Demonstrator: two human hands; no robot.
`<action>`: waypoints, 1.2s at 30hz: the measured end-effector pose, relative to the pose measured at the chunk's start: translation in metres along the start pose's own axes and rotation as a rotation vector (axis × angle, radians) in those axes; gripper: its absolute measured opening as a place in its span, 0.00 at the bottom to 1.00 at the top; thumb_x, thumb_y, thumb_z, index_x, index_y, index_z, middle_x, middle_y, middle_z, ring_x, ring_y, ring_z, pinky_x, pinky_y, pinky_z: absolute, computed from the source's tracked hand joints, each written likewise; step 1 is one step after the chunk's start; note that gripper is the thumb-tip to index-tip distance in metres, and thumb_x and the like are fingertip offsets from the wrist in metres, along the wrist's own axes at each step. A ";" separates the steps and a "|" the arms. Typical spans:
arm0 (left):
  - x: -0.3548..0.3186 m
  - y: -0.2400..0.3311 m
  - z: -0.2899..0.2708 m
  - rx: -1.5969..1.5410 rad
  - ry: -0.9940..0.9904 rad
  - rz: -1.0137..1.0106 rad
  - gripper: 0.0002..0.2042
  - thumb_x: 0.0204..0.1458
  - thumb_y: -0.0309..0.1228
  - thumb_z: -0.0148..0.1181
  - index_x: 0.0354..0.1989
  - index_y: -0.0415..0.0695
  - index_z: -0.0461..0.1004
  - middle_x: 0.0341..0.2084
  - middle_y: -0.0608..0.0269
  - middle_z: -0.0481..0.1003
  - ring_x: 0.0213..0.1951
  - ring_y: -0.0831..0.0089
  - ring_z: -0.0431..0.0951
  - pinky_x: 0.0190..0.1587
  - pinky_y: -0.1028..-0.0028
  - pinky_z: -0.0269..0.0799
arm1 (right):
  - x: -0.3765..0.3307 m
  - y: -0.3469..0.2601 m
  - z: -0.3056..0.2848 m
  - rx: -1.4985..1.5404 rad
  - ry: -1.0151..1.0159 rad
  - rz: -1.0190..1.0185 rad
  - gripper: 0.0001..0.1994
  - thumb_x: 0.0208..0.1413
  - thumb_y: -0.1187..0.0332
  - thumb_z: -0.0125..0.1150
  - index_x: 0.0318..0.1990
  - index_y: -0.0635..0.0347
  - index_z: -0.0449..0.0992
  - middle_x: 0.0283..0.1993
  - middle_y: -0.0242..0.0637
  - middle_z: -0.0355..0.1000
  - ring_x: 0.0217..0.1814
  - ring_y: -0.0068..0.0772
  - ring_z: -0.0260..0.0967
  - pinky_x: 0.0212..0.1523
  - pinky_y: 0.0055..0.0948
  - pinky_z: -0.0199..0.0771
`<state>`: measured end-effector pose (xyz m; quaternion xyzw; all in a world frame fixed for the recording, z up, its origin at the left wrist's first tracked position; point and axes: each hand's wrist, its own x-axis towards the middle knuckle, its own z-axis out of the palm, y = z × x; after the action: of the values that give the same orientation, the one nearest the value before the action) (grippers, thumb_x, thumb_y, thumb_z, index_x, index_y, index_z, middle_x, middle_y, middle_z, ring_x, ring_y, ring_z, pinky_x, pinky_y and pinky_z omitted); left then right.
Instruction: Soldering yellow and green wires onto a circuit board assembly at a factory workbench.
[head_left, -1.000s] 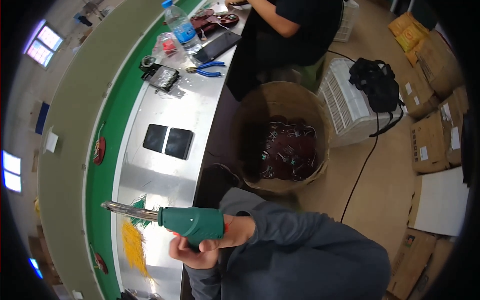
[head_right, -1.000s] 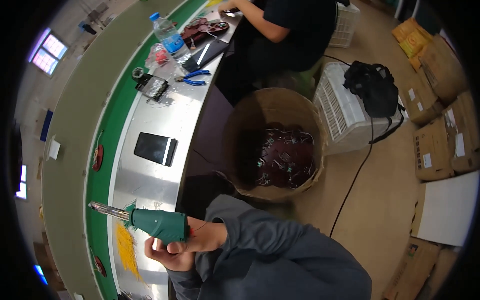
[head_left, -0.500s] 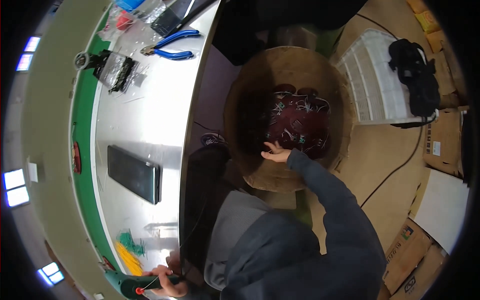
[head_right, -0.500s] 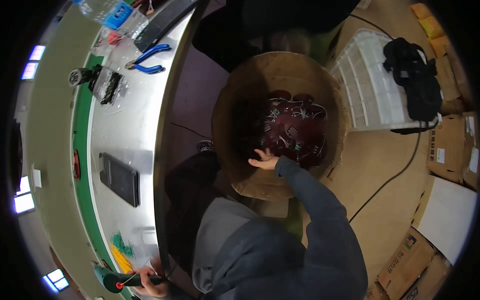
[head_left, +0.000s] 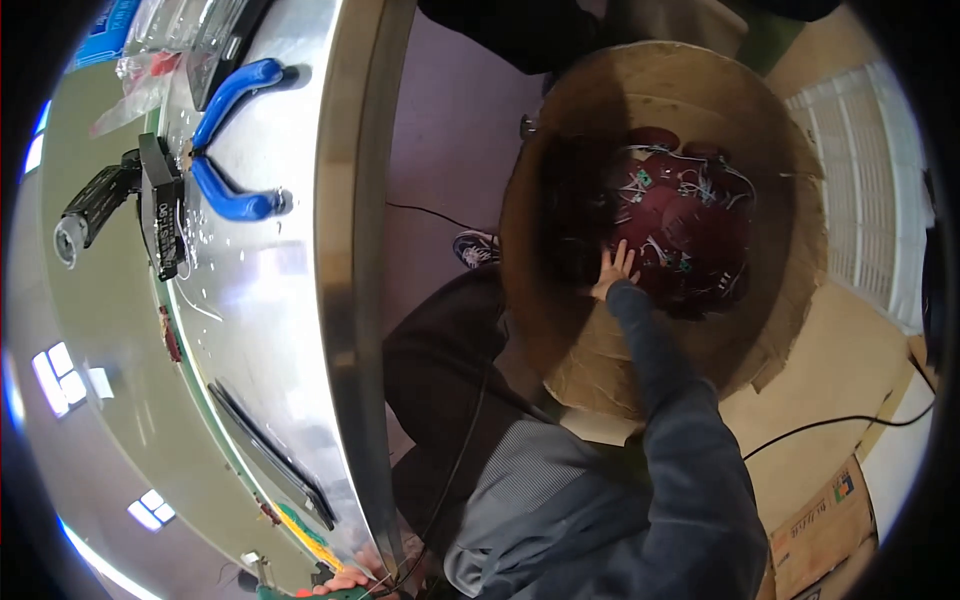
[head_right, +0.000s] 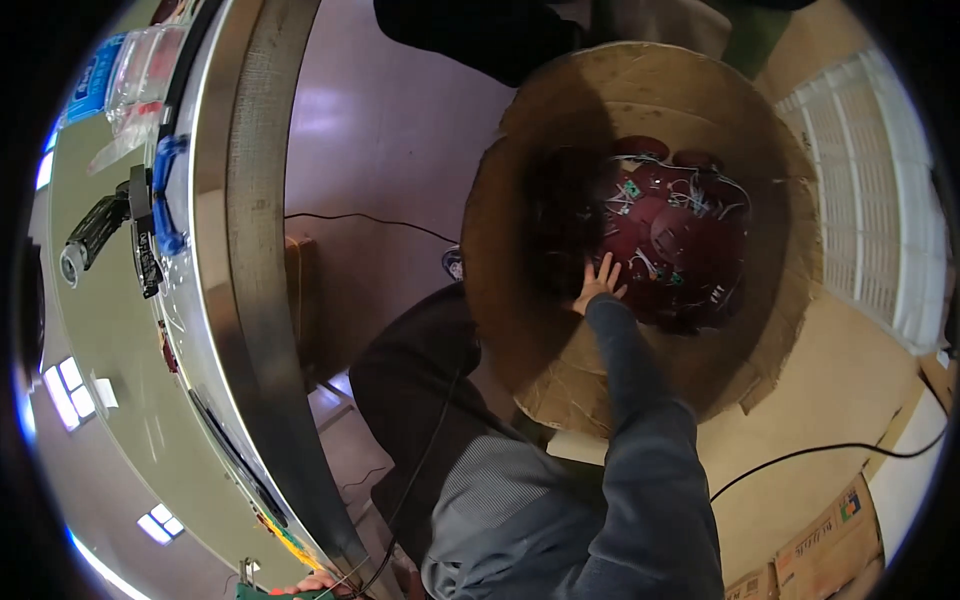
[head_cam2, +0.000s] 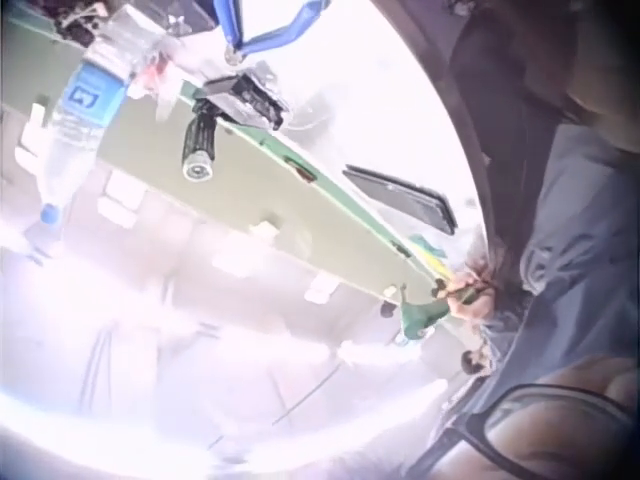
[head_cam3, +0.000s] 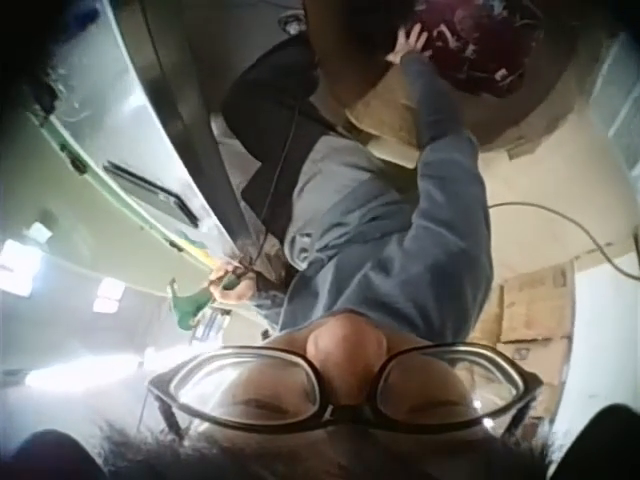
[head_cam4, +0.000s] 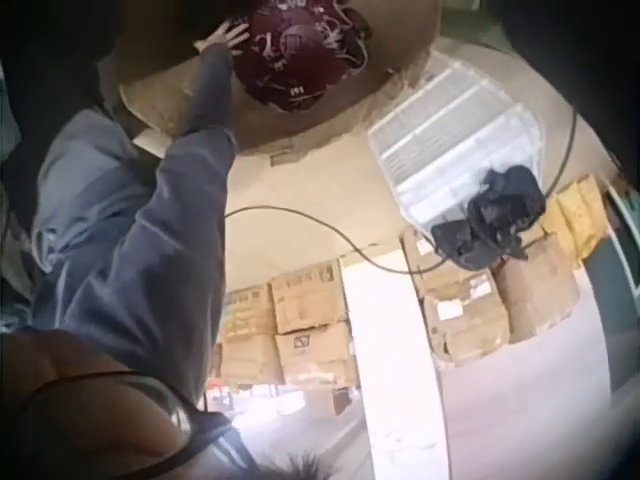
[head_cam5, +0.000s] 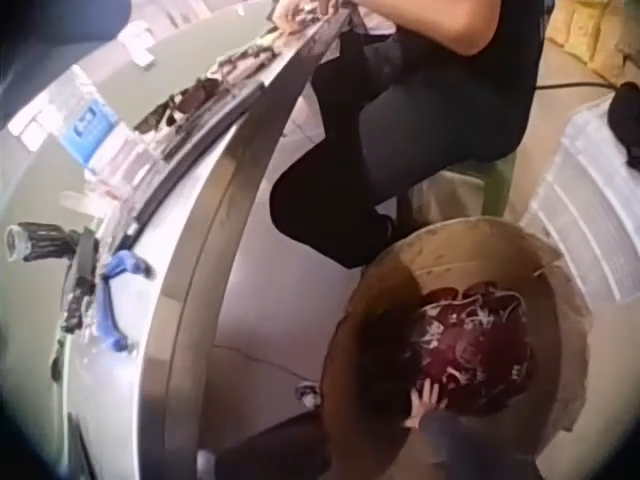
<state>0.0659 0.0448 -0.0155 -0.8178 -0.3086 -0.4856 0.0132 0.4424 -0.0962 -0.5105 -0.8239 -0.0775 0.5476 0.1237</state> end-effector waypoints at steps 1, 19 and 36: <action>-0.002 -0.007 -0.003 0.016 0.003 0.006 0.09 0.63 0.28 0.46 0.38 0.33 0.67 0.20 0.61 0.66 0.14 0.76 0.63 0.15 0.79 0.59 | 0.009 -0.002 -0.002 0.037 0.074 0.012 0.62 0.34 0.46 0.77 0.73 0.37 0.34 0.76 0.42 0.12 0.78 0.55 0.14 0.67 0.67 0.42; -0.003 -0.010 0.007 0.077 -0.016 -0.001 0.09 0.63 0.29 0.47 0.41 0.33 0.66 0.23 0.58 0.67 0.16 0.75 0.64 0.16 0.78 0.62 | 0.027 0.017 0.021 -0.207 0.189 -0.021 0.42 0.37 0.57 0.75 0.64 0.37 0.60 0.59 0.38 0.60 0.61 0.52 0.59 0.52 0.48 0.74; 0.004 -0.006 0.000 0.067 -0.048 -0.019 0.10 0.63 0.29 0.47 0.44 0.33 0.65 0.25 0.55 0.69 0.17 0.73 0.66 0.17 0.78 0.64 | 0.011 0.031 0.081 -0.219 0.162 -0.331 0.46 0.43 0.55 0.69 0.70 0.30 0.48 0.61 0.46 0.61 0.56 0.58 0.66 0.49 0.50 0.75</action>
<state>0.0641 0.0515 -0.0139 -0.8252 -0.3327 -0.4555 0.0287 0.3719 -0.1131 -0.5590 -0.8497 -0.2608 0.4400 0.1276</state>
